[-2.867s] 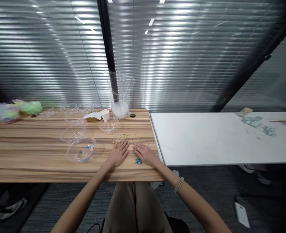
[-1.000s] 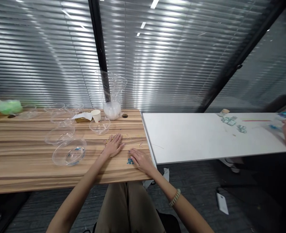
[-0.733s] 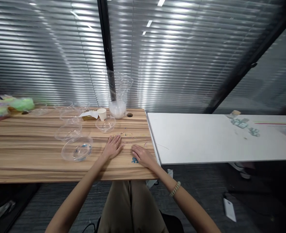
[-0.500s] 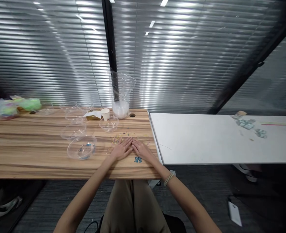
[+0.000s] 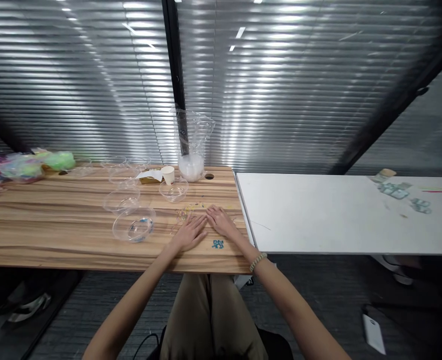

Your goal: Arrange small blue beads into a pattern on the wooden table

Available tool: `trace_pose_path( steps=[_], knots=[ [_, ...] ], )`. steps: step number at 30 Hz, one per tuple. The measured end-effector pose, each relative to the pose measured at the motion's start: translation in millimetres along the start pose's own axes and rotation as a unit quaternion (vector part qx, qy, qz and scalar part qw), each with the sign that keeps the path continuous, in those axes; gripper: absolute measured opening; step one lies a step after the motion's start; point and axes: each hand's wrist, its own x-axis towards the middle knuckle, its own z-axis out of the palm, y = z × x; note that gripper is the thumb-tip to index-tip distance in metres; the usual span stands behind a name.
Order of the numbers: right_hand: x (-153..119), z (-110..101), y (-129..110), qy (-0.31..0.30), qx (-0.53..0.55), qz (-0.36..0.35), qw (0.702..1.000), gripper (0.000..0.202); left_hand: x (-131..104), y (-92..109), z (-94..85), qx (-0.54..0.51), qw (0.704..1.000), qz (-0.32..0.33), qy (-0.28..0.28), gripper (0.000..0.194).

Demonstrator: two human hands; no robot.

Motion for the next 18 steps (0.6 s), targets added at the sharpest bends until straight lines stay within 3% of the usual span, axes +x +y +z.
trace_pose_path(
  steps=[4,11,15,18],
  knots=[
    [-1,0,-1,0.005,-0.025,0.025,0.999,0.039,2,2,3.0,-0.004,1.000,-0.007,-0.020,0.055],
    [6,-1,-2,-0.021,-0.019,-0.044,0.999,0.041,-9,-7,12.6,0.066,0.988,-0.123,0.068,0.050],
    [19,1,0,-0.015,0.009,-0.083,0.996,0.041,7,-11,13.0,0.071,0.988,-0.126,0.056,0.054],
    [23,5,2,0.002,0.020,-0.069,0.997,0.040,23,-20,13.4,0.061,0.992,-0.100,0.040,0.054]
  ],
)
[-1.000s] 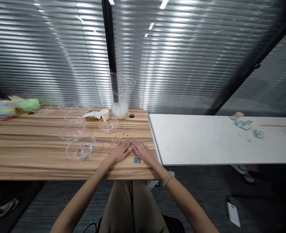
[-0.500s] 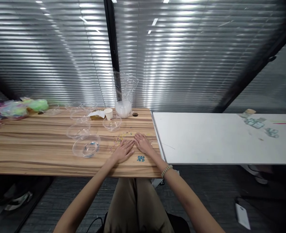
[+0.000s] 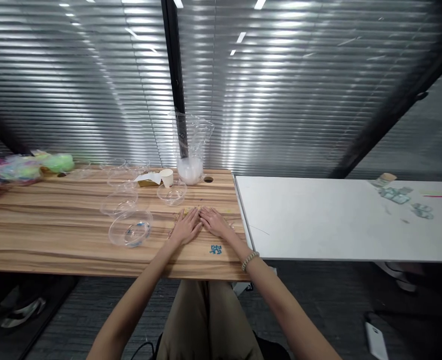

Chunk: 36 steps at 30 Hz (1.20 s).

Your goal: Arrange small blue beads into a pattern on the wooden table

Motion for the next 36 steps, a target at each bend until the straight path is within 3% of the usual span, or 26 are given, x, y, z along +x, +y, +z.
trace_pose_path(
  steps=[4,8,15,21,24,29,36],
  knots=[
    [-3,3,1,0.015,0.003,0.025,1.000,0.037,13,-9,6.0,-0.021,0.999,0.018,-0.024,0.056],
    [-2,1,3,0.029,-0.007,0.054,0.998,0.034,11,-10,7.9,-0.037,0.999,0.017,-0.018,0.054],
    [2,6,7,0.027,-0.001,0.048,0.998,0.036,3,-3,1.2,-0.016,0.995,-0.083,0.049,0.049],
    [3,7,8,0.003,0.012,0.017,1.000,0.041,10,-3,2.1,-0.031,0.999,-0.006,-0.008,0.051],
    [2,3,4,0.011,0.008,0.015,1.000,0.039,8,-4,1.8,-0.032,0.999,-0.011,0.008,0.049],
    [1,0,-1,0.014,0.003,0.008,1.000,0.037,4,-4,4.3,-0.015,0.995,-0.082,0.055,0.049],
    [3,3,1,0.010,0.002,0.005,1.000,0.039,17,-8,12.3,-0.031,0.999,-0.029,0.018,0.052]
  ],
)
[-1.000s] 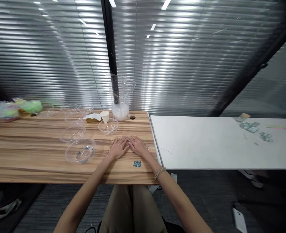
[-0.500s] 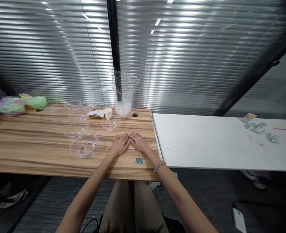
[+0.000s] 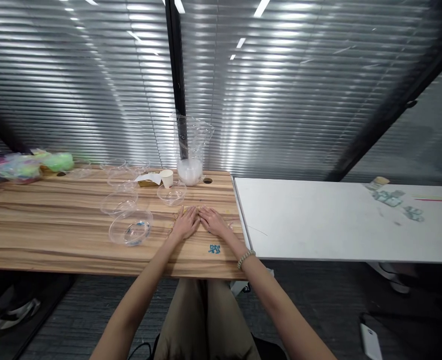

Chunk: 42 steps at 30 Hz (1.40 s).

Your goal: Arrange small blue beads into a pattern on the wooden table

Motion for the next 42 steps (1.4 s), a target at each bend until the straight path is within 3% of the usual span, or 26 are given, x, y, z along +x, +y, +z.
trace_pose_path(
  steps=[9,15,25,32,42],
  knots=[
    [-3,-4,-2,0.011,-0.002,-0.001,1.000,0.034,-5,1,-6.1,0.001,1.000,0.001,0.012,0.049],
    [-7,-13,-8,0.017,0.036,0.011,0.999,0.031,-17,11,-16.2,-0.018,0.998,0.052,0.009,0.043],
    [-55,-22,-26,0.024,0.106,-0.013,0.994,0.038,-49,38,-34.2,-0.093,0.990,0.101,-0.021,0.045],
    [-79,-26,-33,0.014,0.188,0.066,0.980,0.035,-58,50,-39.4,-0.125,0.982,0.136,-0.040,0.046],
    [-75,-32,-31,0.040,0.280,0.125,0.951,0.040,-58,46,-33.7,-0.224,0.968,0.103,-0.053,0.051]
  ],
)
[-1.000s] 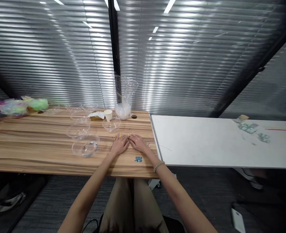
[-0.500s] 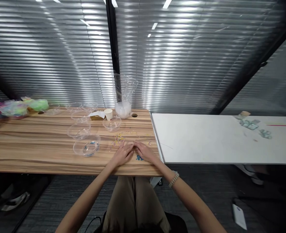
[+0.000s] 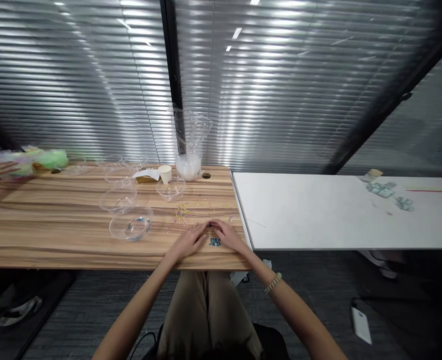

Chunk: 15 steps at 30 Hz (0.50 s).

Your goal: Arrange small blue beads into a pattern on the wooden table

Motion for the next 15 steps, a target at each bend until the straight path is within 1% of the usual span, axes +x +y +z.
trace_pose_path(
  steps=[3,7,10,12,15],
  knots=[
    [1.7,-2.7,-3.1,0.007,0.038,0.011,0.999,0.034,-0.1,0.7,-1.1,-0.020,1.000,0.004,-0.001,0.050],
    [2.1,-3.5,-1.7,0.025,0.079,0.027,0.996,0.028,2.7,1.2,-1.0,0.007,1.000,0.001,0.004,0.051],
    [1.1,-3.4,2.1,0.047,0.117,0.034,0.991,0.020,5.7,-0.9,2.2,0.041,0.999,0.000,-0.029,0.057],
    [0.1,-3.8,3.7,0.040,0.158,0.039,0.986,0.017,7.1,-2.8,4.6,0.060,0.997,0.009,-0.053,0.058],
    [-0.7,-4.4,3.7,0.007,0.210,0.051,0.976,0.015,7.8,-4.5,6.3,0.077,0.995,0.028,-0.064,0.055]
  ],
)
